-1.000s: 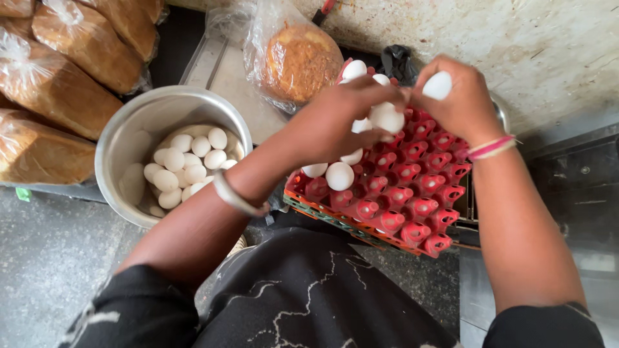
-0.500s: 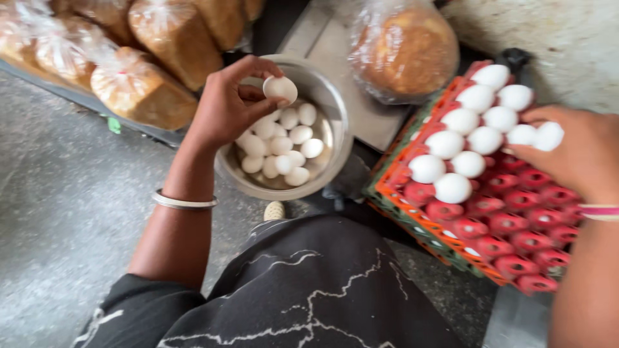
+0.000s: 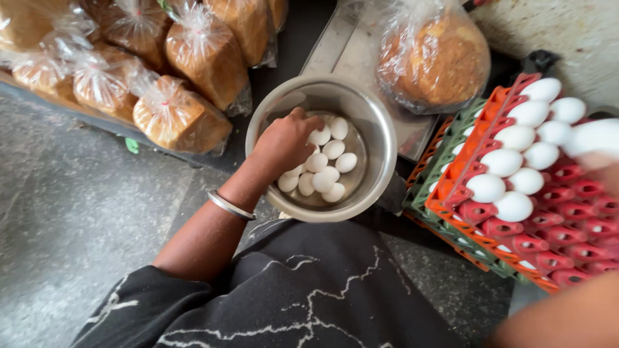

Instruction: The person picks up eggs from a red crate and places them into a metal bowl, then picks up a potato.

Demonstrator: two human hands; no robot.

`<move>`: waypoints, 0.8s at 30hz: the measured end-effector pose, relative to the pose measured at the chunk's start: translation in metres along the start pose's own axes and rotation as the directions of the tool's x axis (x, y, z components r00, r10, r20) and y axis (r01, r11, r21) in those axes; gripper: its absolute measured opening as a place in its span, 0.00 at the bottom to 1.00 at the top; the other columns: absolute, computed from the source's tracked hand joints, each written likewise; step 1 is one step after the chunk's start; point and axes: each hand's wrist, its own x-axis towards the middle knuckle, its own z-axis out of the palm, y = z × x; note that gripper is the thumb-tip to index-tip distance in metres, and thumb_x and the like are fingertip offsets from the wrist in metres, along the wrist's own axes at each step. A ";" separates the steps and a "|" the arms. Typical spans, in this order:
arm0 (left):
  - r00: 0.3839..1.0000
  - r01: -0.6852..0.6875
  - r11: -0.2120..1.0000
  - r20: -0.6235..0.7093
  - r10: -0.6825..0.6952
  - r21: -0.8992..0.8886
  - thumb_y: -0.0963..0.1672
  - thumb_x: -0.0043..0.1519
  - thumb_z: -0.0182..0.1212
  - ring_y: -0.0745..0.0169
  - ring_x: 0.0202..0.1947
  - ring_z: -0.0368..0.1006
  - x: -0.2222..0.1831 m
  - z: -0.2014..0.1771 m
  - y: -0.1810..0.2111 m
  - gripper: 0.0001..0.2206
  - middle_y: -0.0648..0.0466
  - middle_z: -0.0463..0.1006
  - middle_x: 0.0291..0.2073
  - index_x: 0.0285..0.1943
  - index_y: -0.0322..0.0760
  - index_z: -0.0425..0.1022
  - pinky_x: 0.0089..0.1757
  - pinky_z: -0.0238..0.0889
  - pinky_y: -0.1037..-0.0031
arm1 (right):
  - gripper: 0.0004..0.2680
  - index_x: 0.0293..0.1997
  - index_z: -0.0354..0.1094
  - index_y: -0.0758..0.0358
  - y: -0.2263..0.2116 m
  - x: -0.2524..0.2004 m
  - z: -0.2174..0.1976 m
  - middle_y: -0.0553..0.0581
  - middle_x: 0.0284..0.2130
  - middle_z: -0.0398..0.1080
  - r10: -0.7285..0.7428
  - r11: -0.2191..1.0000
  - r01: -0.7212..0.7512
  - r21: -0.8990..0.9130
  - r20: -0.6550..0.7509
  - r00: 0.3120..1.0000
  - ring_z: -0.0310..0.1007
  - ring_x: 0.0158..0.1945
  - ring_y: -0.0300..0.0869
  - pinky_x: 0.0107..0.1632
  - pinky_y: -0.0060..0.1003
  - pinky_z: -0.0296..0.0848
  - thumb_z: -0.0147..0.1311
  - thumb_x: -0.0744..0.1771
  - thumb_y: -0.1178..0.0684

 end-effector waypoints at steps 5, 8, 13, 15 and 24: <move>0.998 -0.027 0.999 0.057 0.024 0.047 0.42 0.52 0.67 0.37 0.41 0.78 0.018 0.011 -0.016 0.17 0.41 0.74 0.45 0.52 0.45 0.76 0.42 0.71 0.53 | 0.14 0.49 0.74 0.58 -0.098 -0.011 0.134 0.61 0.36 0.78 -0.093 0.996 0.088 0.029 0.350 0.932 0.80 0.39 0.49 0.41 0.41 0.76 0.71 0.61 0.52; 0.995 -0.015 1.000 0.099 0.013 0.019 0.43 0.51 0.67 0.37 0.43 0.77 0.023 0.015 -0.025 0.20 0.40 0.75 0.46 0.54 0.45 0.75 0.43 0.71 0.53 | 0.12 0.43 0.76 0.54 -0.095 -0.008 0.216 0.61 0.31 0.78 0.087 0.960 0.069 -0.272 0.522 0.849 0.79 0.36 0.55 0.38 0.49 0.75 0.70 0.59 0.47; 0.985 0.054 0.998 0.160 -0.059 0.034 0.47 0.58 0.66 0.36 0.46 0.77 0.023 0.019 -0.041 0.21 0.39 0.77 0.48 0.59 0.42 0.70 0.46 0.70 0.53 | 0.13 0.40 0.76 0.52 -0.060 -0.014 0.270 0.61 0.31 0.77 0.340 0.844 0.108 -0.526 0.679 0.651 0.78 0.38 0.58 0.41 0.52 0.76 0.69 0.57 0.44; 0.984 0.043 0.998 0.174 -0.050 0.045 0.47 0.59 0.65 0.37 0.46 0.77 0.023 0.023 -0.044 0.21 0.39 0.77 0.49 0.60 0.42 0.70 0.47 0.70 0.53 | 0.13 0.39 0.76 0.56 -0.049 -0.018 0.273 0.62 0.34 0.78 0.279 0.873 0.134 -0.468 0.707 0.649 0.79 0.40 0.59 0.43 0.51 0.76 0.69 0.57 0.45; 0.948 -0.047 0.990 0.317 0.002 0.134 0.46 0.62 0.61 0.38 0.58 0.70 0.021 0.033 -0.033 0.25 0.38 0.69 0.60 0.69 0.46 0.64 0.56 0.63 0.56 | 0.16 0.48 0.69 0.59 -0.017 -0.031 0.278 0.67 0.40 0.76 0.407 0.878 0.023 -0.478 0.771 0.489 0.76 0.46 0.62 0.49 0.54 0.75 0.65 0.58 0.50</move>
